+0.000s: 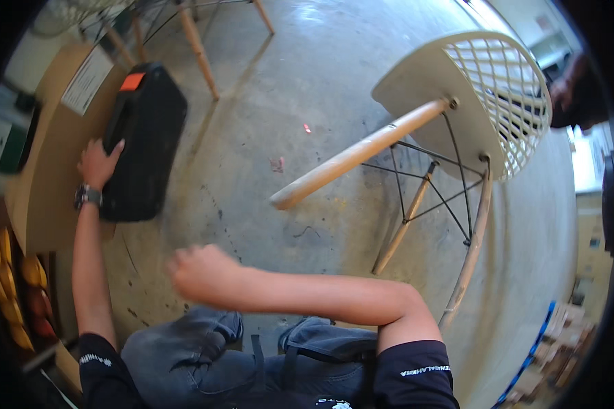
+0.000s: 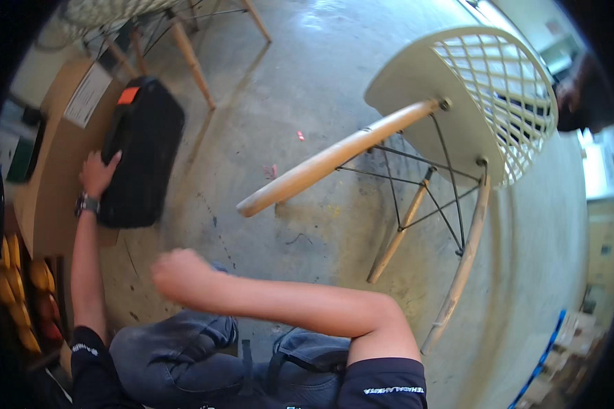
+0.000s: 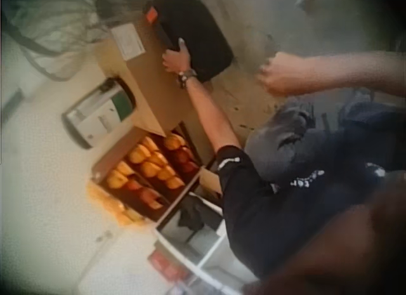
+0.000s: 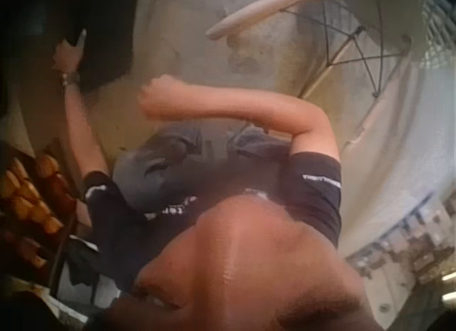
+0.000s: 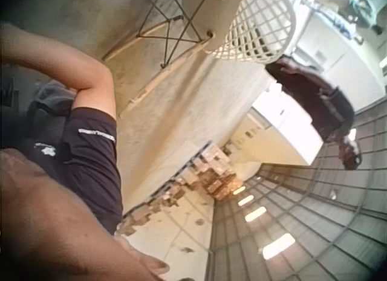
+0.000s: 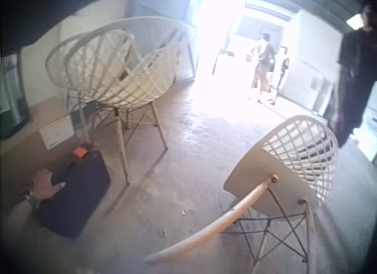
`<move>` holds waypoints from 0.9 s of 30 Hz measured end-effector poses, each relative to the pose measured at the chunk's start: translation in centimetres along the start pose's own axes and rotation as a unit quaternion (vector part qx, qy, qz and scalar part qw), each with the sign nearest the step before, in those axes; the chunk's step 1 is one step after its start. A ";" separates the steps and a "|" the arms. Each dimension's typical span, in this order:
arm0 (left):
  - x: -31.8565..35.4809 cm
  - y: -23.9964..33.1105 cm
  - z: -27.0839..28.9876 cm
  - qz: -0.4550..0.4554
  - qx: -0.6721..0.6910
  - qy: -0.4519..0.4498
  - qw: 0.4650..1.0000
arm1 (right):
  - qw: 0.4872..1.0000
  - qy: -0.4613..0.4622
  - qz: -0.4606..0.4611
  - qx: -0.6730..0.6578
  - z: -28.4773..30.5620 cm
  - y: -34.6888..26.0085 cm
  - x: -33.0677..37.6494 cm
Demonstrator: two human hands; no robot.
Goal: Assembling or repairing a modern chair by fixing its metal frame and wooden legs using specialized hand tools from a socket and screwdriver set.
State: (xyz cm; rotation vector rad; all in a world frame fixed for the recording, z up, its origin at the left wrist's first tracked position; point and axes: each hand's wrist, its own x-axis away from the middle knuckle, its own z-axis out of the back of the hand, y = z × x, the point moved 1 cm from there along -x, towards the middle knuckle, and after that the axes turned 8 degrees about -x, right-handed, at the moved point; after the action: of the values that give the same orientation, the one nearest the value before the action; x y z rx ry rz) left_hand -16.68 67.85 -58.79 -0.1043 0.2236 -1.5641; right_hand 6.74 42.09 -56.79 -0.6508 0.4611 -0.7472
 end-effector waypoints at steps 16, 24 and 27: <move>15.6 3.2 -0.8 -0.301 0.163 0.040 0.939 | 0.629 0.364 -0.347 -0.592 -2.4 15.7 -0.4; 25.3 9.6 -10.2 -0.386 0.062 0.050 0.919 | 0.596 0.528 -0.374 -0.476 -12.3 18.9 3.6; 24.4 12.2 -12.6 -0.394 -0.028 0.097 0.913 | 0.590 0.485 -0.388 -0.516 -12.4 22.9 4.2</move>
State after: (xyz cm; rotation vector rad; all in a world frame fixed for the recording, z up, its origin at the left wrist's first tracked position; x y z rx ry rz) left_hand -7.53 44.59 -75.49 -0.0888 0.4168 -2.3809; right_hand 12.94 47.07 -81.91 -1.5848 1.7929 -1.7081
